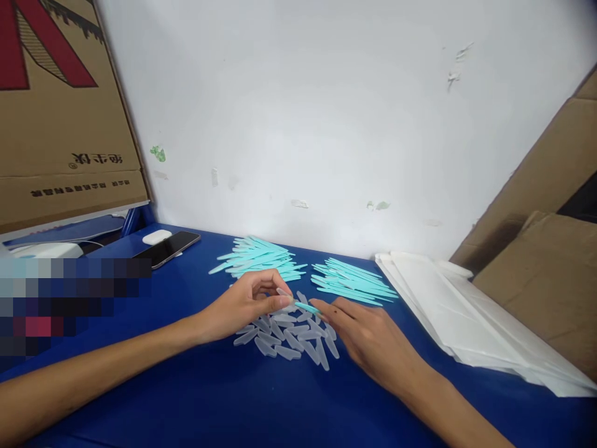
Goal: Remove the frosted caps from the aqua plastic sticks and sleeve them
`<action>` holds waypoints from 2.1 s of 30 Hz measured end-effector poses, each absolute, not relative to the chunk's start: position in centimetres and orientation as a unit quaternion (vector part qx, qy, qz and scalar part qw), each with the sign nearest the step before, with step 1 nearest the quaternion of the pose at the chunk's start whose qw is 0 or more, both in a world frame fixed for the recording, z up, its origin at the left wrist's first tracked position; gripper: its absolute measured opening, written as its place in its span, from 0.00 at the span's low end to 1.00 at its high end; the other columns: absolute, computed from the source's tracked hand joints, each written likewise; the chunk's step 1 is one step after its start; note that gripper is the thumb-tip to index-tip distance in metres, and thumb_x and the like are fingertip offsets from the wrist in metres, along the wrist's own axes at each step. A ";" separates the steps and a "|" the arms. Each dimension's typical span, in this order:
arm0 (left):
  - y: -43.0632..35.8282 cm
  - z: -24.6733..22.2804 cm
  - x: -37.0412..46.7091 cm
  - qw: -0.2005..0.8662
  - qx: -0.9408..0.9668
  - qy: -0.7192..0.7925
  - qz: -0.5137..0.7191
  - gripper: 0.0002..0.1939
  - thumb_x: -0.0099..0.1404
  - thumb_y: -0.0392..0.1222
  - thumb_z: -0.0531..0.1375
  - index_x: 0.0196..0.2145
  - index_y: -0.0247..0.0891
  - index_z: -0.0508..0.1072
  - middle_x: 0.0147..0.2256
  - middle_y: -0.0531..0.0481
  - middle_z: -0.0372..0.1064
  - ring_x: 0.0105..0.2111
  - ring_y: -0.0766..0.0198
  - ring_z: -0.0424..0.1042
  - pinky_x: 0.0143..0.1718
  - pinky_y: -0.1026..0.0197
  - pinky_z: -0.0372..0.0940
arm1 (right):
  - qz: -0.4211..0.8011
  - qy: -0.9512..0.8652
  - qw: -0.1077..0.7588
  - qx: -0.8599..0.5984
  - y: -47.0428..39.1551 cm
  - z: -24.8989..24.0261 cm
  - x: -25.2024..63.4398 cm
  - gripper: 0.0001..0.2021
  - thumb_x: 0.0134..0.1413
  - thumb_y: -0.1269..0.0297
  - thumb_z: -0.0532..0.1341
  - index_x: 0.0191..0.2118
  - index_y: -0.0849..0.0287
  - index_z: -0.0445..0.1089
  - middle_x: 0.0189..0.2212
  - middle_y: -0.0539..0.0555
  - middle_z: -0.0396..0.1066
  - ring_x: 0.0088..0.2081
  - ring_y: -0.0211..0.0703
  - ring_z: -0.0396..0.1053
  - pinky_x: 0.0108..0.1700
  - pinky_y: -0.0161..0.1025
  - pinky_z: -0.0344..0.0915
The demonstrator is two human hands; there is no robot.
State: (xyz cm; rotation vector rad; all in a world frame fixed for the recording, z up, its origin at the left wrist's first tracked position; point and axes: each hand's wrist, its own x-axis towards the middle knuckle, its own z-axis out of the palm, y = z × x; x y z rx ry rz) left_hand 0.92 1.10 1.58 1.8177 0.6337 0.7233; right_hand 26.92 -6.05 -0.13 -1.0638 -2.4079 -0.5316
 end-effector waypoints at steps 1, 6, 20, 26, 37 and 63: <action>1.1 1.5 1.0 0.517 0.757 0.263 0.303 0.12 0.70 0.49 0.64 0.39 0.37 0.74 0.35 0.51 0.73 0.34 0.67 0.72 0.34 0.65 0.66 | -0.191 -0.875 0.224 -0.385 -6.1 0.0 26.8 0.17 0.72 0.72 0.50 0.61 0.59 0.65 0.31 0.49 0.71 0.25 0.37 0.65 0.23 0.38 0.52; 0.8 0.9 1.2 0.544 0.741 0.251 0.304 0.11 0.67 0.47 0.67 0.39 0.37 0.76 0.35 0.50 0.76 0.35 0.65 0.75 0.36 0.64 0.68 | -0.192 -0.877 0.229 -0.376 -6.4 -0.2 26.3 0.18 0.71 0.74 0.49 0.61 0.60 0.64 0.32 0.50 0.71 0.26 0.37 0.66 0.23 0.37 0.53; -0.6 1.3 1.6 0.441 0.801 0.282 0.292 0.13 0.67 0.50 0.66 0.33 0.37 0.79 0.29 0.53 0.74 0.27 0.69 0.67 0.30 0.66 0.62 | -0.082 -0.891 0.244 -0.375 -6.9 -1.2 25.7 0.34 0.67 0.79 0.49 0.73 0.46 0.45 0.32 0.48 0.69 0.28 0.37 0.68 0.33 0.33 0.72; -1.2 1.4 1.6 0.422 0.813 0.275 0.294 0.13 0.69 0.50 0.64 0.34 0.37 0.78 0.29 0.53 0.73 0.27 0.69 0.65 0.30 0.65 0.61 | -0.126 -0.891 0.253 -0.355 -6.7 -0.4 25.4 0.24 0.74 0.69 0.50 0.71 0.51 0.50 0.29 0.47 0.70 0.26 0.37 0.70 0.26 0.31 0.64; 4.8 3.0 -1.4 0.256 0.783 0.387 0.413 0.17 0.69 0.55 0.62 0.33 0.38 0.75 0.34 0.50 0.74 0.31 0.63 0.69 0.31 0.61 0.62 | -0.270 -0.779 0.198 -0.530 -3.4 0.6 32.5 0.15 0.72 0.60 0.52 0.53 0.60 0.72 0.48 0.61 0.74 0.48 0.56 0.70 0.48 0.52 0.68; 3.7 0.9 -1.0 0.047 0.933 0.294 0.202 0.16 0.76 0.48 0.53 0.52 0.42 0.76 0.48 0.42 0.71 0.50 0.50 0.65 0.47 0.50 0.67 | -0.198 -0.820 0.107 -0.526 -2.3 -1.3 33.7 0.07 0.70 0.66 0.56 0.41 0.55 0.71 0.35 0.53 0.74 0.39 0.49 0.69 0.41 0.45 0.60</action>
